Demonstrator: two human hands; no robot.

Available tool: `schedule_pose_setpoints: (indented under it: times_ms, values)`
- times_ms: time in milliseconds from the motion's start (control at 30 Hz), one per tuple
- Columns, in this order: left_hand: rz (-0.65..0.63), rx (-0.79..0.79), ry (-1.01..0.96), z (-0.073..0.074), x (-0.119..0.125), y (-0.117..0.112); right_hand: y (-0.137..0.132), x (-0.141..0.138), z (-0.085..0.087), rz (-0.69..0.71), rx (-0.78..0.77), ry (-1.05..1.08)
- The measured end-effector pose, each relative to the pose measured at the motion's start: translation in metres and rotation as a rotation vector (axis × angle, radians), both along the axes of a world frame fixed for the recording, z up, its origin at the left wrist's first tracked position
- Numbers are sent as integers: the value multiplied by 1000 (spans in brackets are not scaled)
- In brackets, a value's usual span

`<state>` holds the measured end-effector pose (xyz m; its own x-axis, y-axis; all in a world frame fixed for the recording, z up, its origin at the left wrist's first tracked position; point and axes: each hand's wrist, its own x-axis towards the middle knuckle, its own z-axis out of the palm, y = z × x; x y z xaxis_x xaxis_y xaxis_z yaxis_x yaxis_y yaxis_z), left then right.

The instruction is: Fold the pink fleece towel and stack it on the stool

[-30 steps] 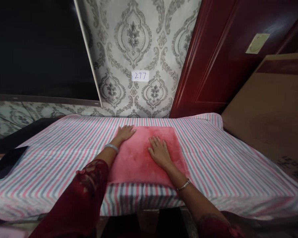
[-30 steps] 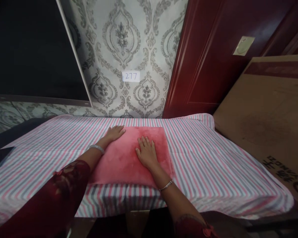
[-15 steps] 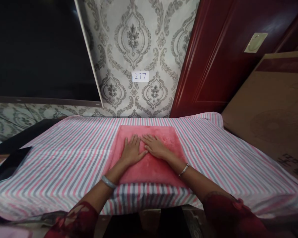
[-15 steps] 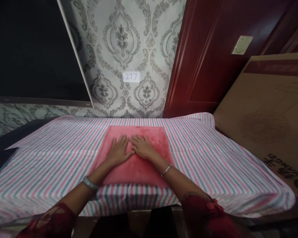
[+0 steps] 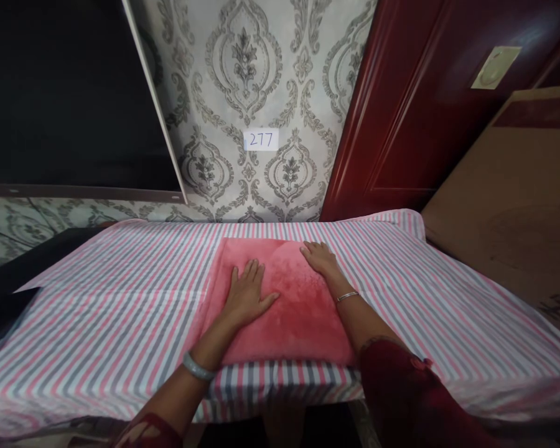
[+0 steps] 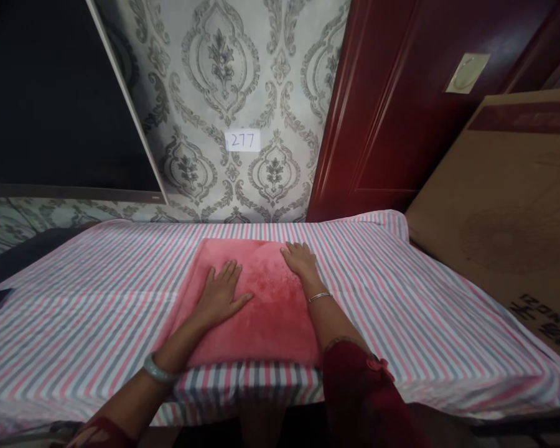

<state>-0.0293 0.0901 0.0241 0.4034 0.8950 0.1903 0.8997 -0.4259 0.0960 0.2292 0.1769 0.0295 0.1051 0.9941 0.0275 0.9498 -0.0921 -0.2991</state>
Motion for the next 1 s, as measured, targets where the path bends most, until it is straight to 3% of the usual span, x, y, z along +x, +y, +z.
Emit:
schedule_pose_setpoints:
  times_ms: [233,433,567,700,767,1000]
  values:
    - [-2,2,0,2,0,-2,-2,-1,0,13,7,45]
    - [9,-11,-5,4,1,-2,-13,-1,21,6,29,2]
    - [6,-18,-7,5,1,-1,-59,-22,28,119,137,-128]
    - [-1,-3,4,5,1,0,-117,-44,11,406,117,-110]
    - [-5,6,12,6,2,0,-130,-42,1,455,106,-114]
    - [13,5,21,7,3,1,-103,10,-14,137,86,-94]
